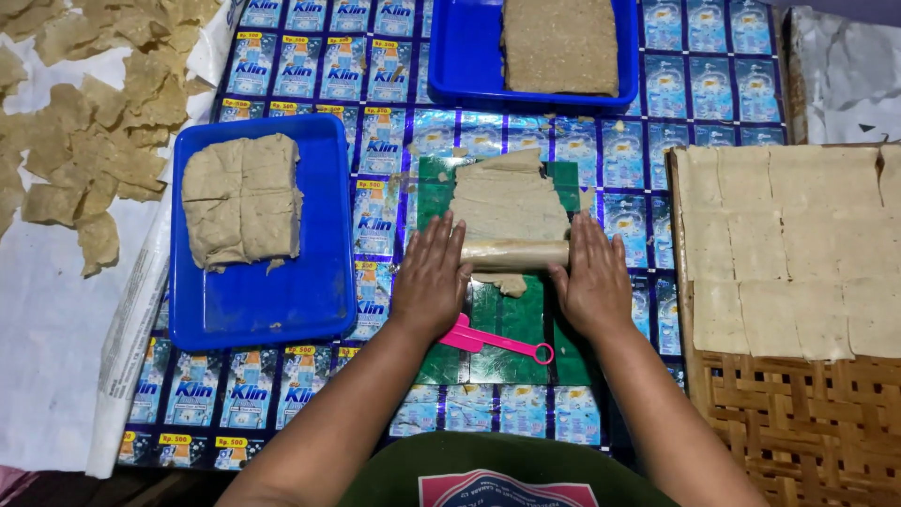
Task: Slicing thin sheets from a block of food material and arranging them on a bamboo drying tray.
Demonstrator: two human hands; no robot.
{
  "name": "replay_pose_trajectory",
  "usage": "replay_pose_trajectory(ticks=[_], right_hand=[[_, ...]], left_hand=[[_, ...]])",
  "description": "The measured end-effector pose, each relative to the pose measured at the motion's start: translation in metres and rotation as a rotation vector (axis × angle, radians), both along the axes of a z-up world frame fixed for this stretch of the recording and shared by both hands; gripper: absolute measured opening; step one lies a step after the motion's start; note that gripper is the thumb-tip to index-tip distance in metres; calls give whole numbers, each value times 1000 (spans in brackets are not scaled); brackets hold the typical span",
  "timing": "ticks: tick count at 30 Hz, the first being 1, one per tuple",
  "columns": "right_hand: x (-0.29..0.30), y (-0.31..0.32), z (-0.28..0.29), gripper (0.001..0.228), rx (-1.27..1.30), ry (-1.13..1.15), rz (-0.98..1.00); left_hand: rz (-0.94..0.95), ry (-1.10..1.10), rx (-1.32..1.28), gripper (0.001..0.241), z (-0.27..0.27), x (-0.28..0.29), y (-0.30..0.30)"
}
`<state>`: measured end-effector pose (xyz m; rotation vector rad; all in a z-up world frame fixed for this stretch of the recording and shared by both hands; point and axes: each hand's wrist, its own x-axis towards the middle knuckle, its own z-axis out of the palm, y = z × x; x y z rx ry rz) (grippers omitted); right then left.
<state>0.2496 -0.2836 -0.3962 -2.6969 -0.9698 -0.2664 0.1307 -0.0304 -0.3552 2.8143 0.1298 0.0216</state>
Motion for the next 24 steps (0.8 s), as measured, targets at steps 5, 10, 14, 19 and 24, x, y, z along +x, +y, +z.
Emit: replay_pose_trajectory(ticks=[5,10,14,19,24], right_hand=[[53,25,0,80,-84,68,-43],[105,51,2,71,-75,136,-87],[133,73,26,65,-68,197,-121],[164,91,39,64,-29,155,-161],[161,93,38,66,-73,216,-125]], left_hand=[[46,-122,49,61,-5,58,19],[149,-56,45,59,12,108,33],[191,20,70,61,22,144,46],[268,43,64,61,29,177,59],[263,88,42,61,21,168,59]])
